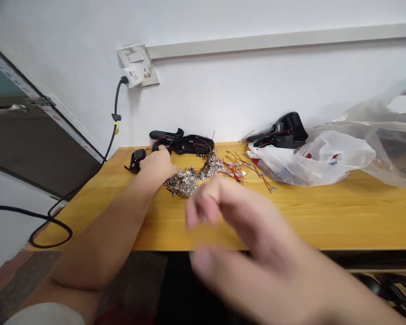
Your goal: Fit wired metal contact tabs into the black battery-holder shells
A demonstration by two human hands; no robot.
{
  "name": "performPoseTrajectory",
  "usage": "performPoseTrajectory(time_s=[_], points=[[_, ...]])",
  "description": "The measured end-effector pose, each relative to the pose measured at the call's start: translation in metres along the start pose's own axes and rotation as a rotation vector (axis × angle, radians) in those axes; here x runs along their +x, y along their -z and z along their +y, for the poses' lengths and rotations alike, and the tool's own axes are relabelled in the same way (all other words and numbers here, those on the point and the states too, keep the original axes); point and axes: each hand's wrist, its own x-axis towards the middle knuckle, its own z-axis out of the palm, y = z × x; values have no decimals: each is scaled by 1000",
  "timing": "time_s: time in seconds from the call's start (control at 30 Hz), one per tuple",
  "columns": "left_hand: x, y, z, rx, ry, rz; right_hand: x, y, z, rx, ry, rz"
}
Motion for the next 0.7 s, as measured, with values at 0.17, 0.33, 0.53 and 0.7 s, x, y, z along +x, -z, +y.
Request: performPoseTrajectory(time_s=[0.17,0.33,0.53,0.7], points=[[-15,9,-2,-339,-124,222,91,-10,71,-662,-78,-176],[-12,-6,9,-1073,-338,276,107,-22,102,-645,-16,-258],[-7,-14,24,-1822,-302,-83,99,-21,103,-550,28,-297],[-16,-12,25,-1853,-390,-309,101,-26,108,-527,102,-367]])
